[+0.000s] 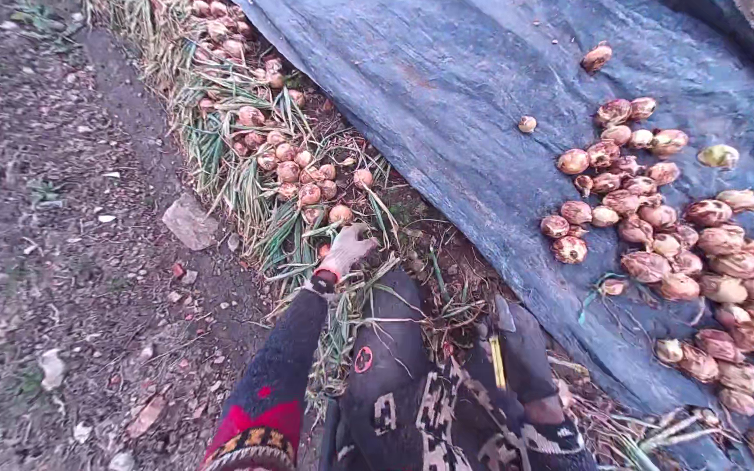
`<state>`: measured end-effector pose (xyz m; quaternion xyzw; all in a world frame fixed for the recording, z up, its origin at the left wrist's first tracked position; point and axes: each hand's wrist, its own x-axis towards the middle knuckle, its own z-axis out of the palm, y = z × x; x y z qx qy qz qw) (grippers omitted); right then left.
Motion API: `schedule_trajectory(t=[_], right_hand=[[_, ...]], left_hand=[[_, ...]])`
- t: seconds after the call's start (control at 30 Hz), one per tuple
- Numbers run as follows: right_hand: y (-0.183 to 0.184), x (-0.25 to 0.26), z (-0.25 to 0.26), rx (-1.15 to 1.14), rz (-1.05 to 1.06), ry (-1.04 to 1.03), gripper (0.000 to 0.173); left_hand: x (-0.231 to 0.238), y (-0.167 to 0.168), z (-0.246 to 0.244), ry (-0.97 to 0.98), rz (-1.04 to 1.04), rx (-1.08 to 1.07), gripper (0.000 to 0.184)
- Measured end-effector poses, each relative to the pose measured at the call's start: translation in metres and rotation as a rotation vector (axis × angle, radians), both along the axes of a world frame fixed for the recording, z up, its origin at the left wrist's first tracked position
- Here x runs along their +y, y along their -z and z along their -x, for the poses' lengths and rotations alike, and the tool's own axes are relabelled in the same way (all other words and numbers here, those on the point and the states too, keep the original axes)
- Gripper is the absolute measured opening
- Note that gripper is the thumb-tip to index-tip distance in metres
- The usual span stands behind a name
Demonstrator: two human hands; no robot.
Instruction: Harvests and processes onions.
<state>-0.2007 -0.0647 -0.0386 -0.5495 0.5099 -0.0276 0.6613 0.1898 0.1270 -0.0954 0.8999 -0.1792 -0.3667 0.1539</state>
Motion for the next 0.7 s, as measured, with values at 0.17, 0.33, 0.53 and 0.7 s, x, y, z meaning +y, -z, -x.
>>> schedule_trajectory(t=[0.17,0.33,0.53,0.7], right_hand=[[-0.024,0.041,-0.003,-0.04,-0.469,-0.02,0.059],[-0.051,0.01,-0.006,0.283,-0.068,-0.179,0.047],[-0.013,-0.008,-0.017,0.626,0.446,-0.451,0.058],[0.001,0.016,-0.056,0.244,0.039,-0.238,0.07]], left_hand=[[-0.078,0.062,-0.1,-0.425,0.169,-0.14,0.077],[-0.113,0.111,-0.121,-0.474,0.103,-0.175,0.059],[-0.065,0.093,-0.078,-0.652,0.53,0.23,0.047],[-0.029,0.023,0.005,-0.623,0.732,0.613,0.068]])
